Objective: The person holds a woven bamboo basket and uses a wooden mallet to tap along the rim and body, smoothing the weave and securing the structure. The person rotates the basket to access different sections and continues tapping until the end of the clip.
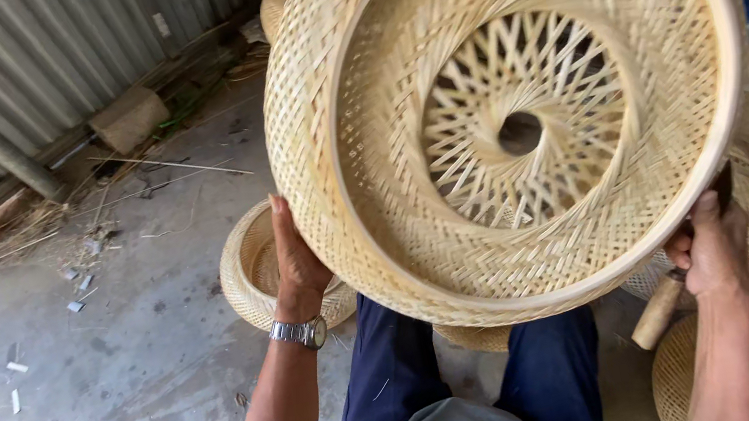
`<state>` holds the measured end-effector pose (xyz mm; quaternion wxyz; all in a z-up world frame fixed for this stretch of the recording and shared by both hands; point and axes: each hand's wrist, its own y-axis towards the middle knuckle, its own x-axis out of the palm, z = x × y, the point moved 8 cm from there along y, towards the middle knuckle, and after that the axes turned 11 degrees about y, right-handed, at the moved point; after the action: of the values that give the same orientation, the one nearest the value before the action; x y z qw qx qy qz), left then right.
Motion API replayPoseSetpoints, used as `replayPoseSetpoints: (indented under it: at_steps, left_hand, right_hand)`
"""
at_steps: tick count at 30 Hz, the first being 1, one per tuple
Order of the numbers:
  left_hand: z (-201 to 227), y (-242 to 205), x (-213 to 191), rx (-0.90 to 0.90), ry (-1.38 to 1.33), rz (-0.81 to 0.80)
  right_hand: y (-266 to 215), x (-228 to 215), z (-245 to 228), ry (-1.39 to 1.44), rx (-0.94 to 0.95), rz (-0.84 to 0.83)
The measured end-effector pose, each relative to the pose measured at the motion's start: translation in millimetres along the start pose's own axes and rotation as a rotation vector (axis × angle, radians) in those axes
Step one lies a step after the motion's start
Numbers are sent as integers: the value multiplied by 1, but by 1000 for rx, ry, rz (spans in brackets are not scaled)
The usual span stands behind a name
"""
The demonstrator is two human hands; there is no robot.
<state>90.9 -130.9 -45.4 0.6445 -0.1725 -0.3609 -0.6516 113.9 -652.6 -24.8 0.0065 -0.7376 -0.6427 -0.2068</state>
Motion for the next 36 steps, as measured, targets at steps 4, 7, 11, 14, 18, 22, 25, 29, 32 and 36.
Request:
replayPoseSetpoints:
  at_steps: [4,7,11,14,18,22,25,29,32,36]
  left_hand:
    - [-25,-21,-28,-32,22,48]
    - [-37,-32,-44,-49,72,53]
    - [-51,-43,-67,-82,127,218]
    - [-55,-48,-74,-40,146,280]
    - [-60,-54,-81,2,219,289]
    - [-79,-58,-92,-132,151,310]
    - [-75,-58,-94,-115,243,273]
    - [-59,-50,-96,-128,399,240]
    - [-43,-34,-93,-152,494,254]
    - [3,3,-54,4,712,131]
  right_hand:
    - [-31,-8,10,-2,11,71]
    - [-52,-12,23,15,-17,29]
    - [-74,-20,40,68,-50,16]
    - [-86,-20,49,77,-53,0]
    - [-101,-15,59,150,-8,6]
    - [-112,-17,70,234,40,31]
    - [-114,-25,78,240,49,39]
    - [-119,-31,84,274,-34,13]
    - [-119,-29,89,239,-41,29]
    - [-116,-20,81,153,-93,0]
